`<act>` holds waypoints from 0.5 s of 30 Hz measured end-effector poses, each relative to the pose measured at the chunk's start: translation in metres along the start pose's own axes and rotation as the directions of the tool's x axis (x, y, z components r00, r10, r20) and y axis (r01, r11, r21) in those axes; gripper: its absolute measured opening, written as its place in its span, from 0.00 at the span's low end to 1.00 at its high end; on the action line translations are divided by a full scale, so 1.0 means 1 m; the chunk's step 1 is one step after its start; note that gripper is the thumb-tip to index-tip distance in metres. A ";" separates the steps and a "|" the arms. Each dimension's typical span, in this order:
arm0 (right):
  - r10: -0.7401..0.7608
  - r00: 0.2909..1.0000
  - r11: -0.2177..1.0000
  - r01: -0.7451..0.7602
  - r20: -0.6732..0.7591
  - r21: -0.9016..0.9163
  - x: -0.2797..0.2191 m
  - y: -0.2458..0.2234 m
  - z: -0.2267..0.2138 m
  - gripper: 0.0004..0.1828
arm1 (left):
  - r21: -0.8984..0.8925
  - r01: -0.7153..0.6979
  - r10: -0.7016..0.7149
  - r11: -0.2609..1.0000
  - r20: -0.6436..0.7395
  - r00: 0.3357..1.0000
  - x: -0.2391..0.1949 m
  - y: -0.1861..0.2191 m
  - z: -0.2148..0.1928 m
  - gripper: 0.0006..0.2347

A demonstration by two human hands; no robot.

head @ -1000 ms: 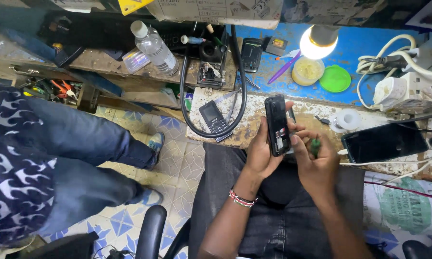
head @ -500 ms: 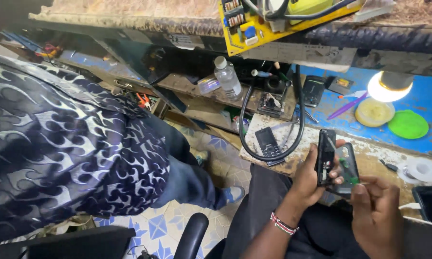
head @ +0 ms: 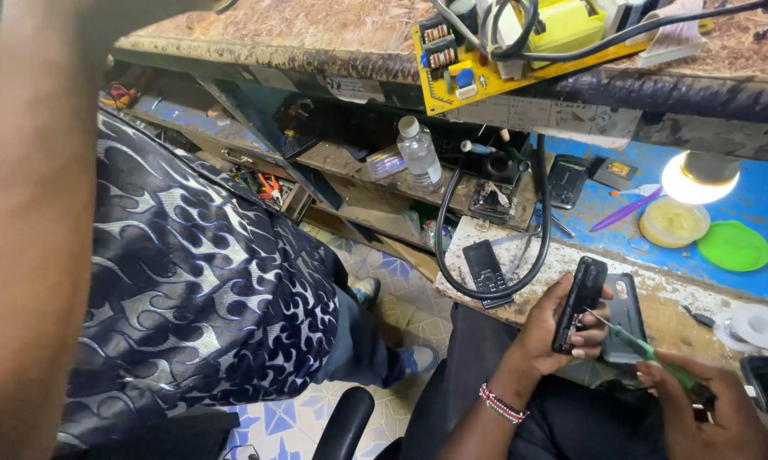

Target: The person removes the back cover of a black mobile phone, uses a green screwdriver to unscrew internal components, and then reassembles the phone by replacing the back cover. The work is performed at a cluttered electronics repair workbench with tools and other devices visible.

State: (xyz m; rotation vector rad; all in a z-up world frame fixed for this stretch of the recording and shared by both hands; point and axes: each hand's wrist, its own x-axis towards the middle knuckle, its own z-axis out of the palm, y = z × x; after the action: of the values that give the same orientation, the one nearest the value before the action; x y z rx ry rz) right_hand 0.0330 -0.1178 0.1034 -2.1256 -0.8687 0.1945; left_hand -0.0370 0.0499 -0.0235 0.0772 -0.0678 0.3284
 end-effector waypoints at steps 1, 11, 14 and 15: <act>0.002 1.000 1.000 -0.002 -0.002 -0.002 0.002 0.008 0.003 0.11 | -0.002 0.003 -0.003 1.000 0.001 1.000 0.000 0.001 0.002 0.20; -0.137 0.990 0.965 0.124 -0.042 -0.232 -0.008 -0.011 -0.009 0.06 | 0.041 0.015 -0.017 0.999 0.038 0.999 -0.002 0.003 0.025 0.20; -0.123 0.992 0.960 0.111 -0.031 -0.257 -0.008 -0.008 -0.009 0.07 | 0.073 0.023 -0.025 0.997 0.030 0.999 -0.003 0.005 0.029 0.20; -0.151 0.988 0.958 0.140 -0.026 -0.251 -0.008 -0.004 -0.009 0.08 | 0.103 0.021 -0.023 0.994 0.021 1.000 -0.003 0.004 0.030 0.20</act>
State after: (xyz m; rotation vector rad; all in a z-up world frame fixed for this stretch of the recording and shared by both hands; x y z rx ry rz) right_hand 0.0291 -0.1269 0.1115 -2.2742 -1.0647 -0.0411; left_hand -0.0429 0.0503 0.0066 0.1840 -0.0721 0.3091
